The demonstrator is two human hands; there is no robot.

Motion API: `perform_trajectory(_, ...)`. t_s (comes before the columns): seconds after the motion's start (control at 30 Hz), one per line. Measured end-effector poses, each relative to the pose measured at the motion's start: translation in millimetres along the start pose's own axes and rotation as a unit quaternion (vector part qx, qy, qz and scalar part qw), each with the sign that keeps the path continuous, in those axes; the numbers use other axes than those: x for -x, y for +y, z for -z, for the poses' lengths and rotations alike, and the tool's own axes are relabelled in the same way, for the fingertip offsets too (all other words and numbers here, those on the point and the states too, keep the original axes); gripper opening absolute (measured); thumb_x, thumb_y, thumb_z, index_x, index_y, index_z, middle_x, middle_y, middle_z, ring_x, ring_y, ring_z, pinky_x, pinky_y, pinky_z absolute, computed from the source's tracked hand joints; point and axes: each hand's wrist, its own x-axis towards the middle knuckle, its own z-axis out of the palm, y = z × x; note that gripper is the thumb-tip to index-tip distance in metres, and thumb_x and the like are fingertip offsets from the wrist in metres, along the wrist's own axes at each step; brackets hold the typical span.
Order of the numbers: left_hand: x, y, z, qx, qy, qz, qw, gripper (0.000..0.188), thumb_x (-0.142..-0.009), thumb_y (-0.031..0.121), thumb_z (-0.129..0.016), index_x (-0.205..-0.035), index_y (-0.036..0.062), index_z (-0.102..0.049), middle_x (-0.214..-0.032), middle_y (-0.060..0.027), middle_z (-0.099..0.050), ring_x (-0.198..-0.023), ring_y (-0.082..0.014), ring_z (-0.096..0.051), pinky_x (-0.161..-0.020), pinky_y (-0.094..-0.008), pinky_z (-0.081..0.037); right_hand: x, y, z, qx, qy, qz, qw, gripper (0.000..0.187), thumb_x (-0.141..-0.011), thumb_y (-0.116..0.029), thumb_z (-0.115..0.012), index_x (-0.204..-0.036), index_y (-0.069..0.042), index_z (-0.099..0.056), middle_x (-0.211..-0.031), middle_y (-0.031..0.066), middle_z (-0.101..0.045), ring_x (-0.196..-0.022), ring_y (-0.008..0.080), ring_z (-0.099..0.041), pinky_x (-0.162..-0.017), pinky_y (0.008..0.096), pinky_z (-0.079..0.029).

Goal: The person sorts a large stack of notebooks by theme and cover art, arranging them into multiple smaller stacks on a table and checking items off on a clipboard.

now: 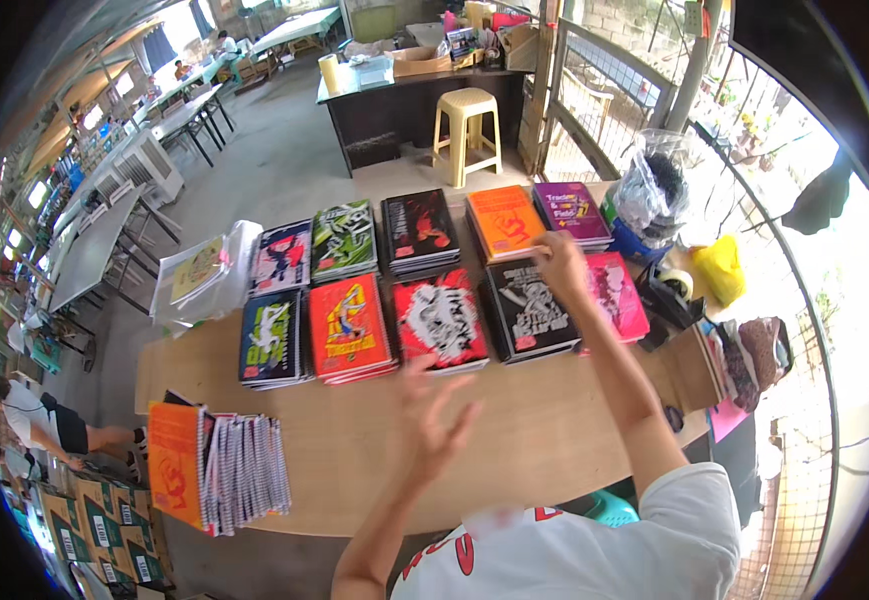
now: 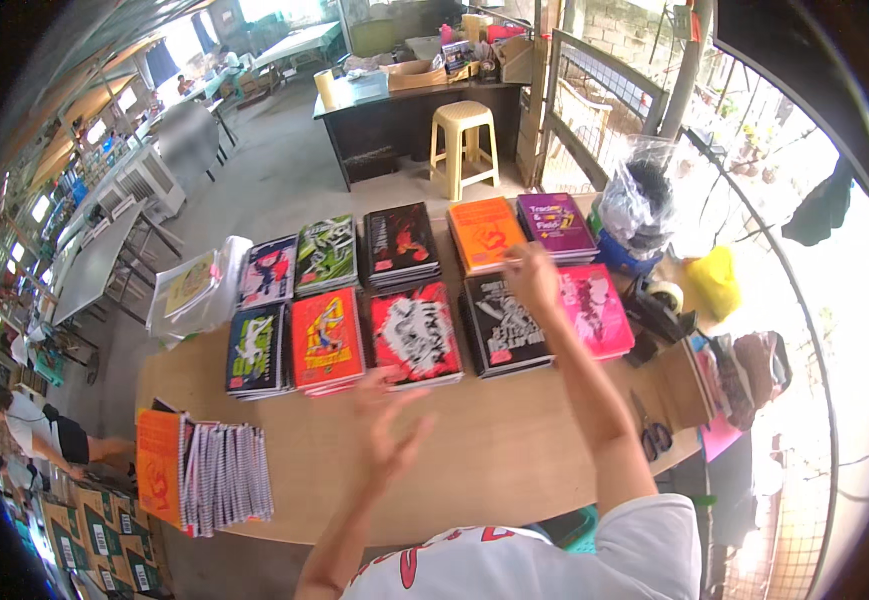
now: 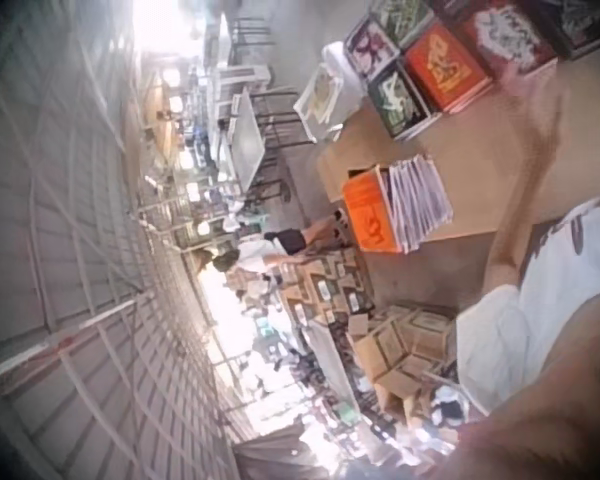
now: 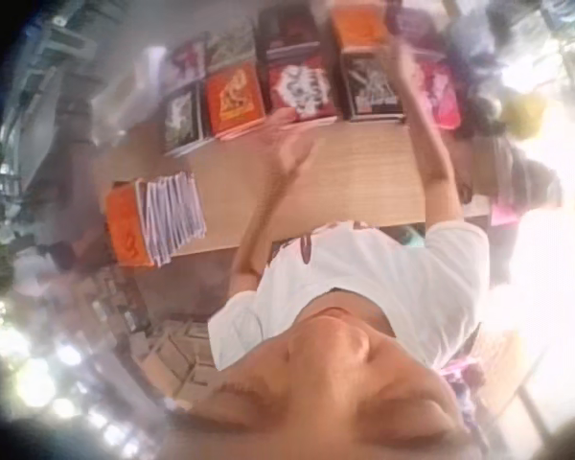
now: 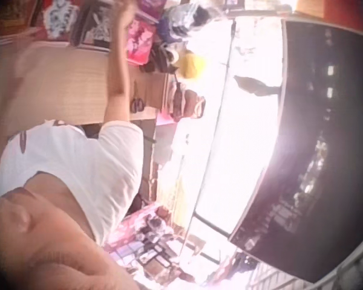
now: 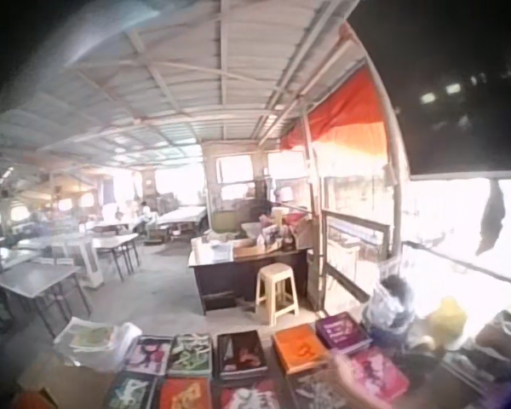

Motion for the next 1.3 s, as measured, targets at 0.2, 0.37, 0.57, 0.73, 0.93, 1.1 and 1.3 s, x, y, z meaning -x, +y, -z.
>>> perform_trajectory(0.2,-115.7,-14.8,-250.8,-0.091,-0.117,0.009,0.989,0.041,-0.075,0.037,-0.076,-0.094,0.0010,-0.070,-0.131,-0.0171,-0.044,-0.112,-0.0343,-0.048,-0.092,-0.0435,-0.045,-94.0,148.5,-12.1,0.255,-0.255,0.212,0.908,0.042,-0.077,-0.008,-0.066,-0.115,-0.025,-0.066,-0.132,0.0121,-0.049,-0.130,0.0350,-0.038,-0.099,0.0522,-0.041)
perform_trajectory(0.37,-154.1,-6.9,-324.6,-0.284,-0.200,0.040,0.937,0.047,-0.071,0.035,-0.078,-0.097,-0.0010,-0.066,-0.135,-0.0181,-0.039,-0.114,-0.0306,-0.046,-0.086,-0.0481,-0.047,-131.2,189.7,-39.8,0.338,-0.412,0.271,0.801,0.068,-0.064,-0.022,-0.083,-0.126,-0.033,-0.058,-0.147,0.0111,-0.037,-0.141,0.0348,-0.026,-0.105,0.0598,-0.032)
perform_trajectory(0.57,-163.2,4.3,-333.0,0.036,-0.144,0.144,0.978,0.032,-0.084,0.013,-0.062,-0.106,-0.0024,-0.045,-0.081,-0.0236,-0.059,-0.073,-0.0431,-0.062,-0.063,-0.0511,-0.050,-163.9,246.5,-9.2,0.335,-0.245,0.477,0.774,0.053,-0.067,-0.026,-0.075,-0.118,-0.018,-0.062,-0.140,0.0089,-0.047,-0.135,0.0281,-0.039,-0.113,0.0523,-0.027)
perform_trajectory(0.73,-107.7,14.1,-43.7,0.093,-0.011,0.142,0.985,0.024,-0.092,0.016,-0.055,-0.112,0.0080,-0.044,-0.101,-0.0217,-0.061,-0.086,-0.0430,-0.061,-0.067,-0.0492,-0.047,-171.0,111.9,55.9,0.244,-0.275,0.398,0.840,0.025,-0.078,-0.014,-0.064,-0.103,-0.012,-0.065,-0.086,0.0114,-0.062,-0.079,0.0298,-0.064,-0.073,0.0407,-0.050)
perform_trajectory(0.93,1.2,29.9,289.2,-0.150,0.170,0.175,0.958,0.034,-0.092,0.009,-0.057,-0.125,0.0014,-0.055,-0.095,-0.0103,-0.069,-0.084,-0.0092,-0.060,-0.075,-0.0271,-0.049,-93.6,-128.9,97.3,-0.239,-0.018,0.328,0.914,0.038,-0.092,-0.002,-0.055,-0.129,0.004,-0.047,-0.121,0.0210,-0.058,-0.107,0.0271,-0.061,-0.093,0.0359,-0.048)
perform_trajectory(1.1,76.9,-65.2,420.0,-0.225,0.100,0.286,0.926,0.031,-0.090,0.010,-0.060,-0.120,0.0042,-0.063,-0.106,-0.0078,-0.068,-0.093,-0.0130,-0.060,-0.081,-0.0283,-0.048,7.4,-385.2,33.4,-0.698,0.005,-0.019,0.716,0.039,-0.088,-0.012,-0.061,-0.125,0.001,-0.055,-0.114,0.0096,-0.060,-0.105,0.0181,-0.058,-0.094,0.0311,-0.044)
perform_trajectory(1.3,113.9,-151.2,441.5,-0.107,0.056,0.284,0.951,0.044,-0.092,0.037,-0.059,-0.125,0.0074,-0.062,-0.104,-0.0099,-0.068,-0.090,-0.0188,-0.062,-0.086,-0.0343,-0.047,137.1,-531.1,-118.1,-0.709,-0.123,-0.129,0.682,0.034,-0.084,-0.009,-0.065,-0.117,-0.004,-0.057,-0.105,0.0068,-0.058,-0.098,0.0177,-0.055,-0.088,0.0320,-0.046)
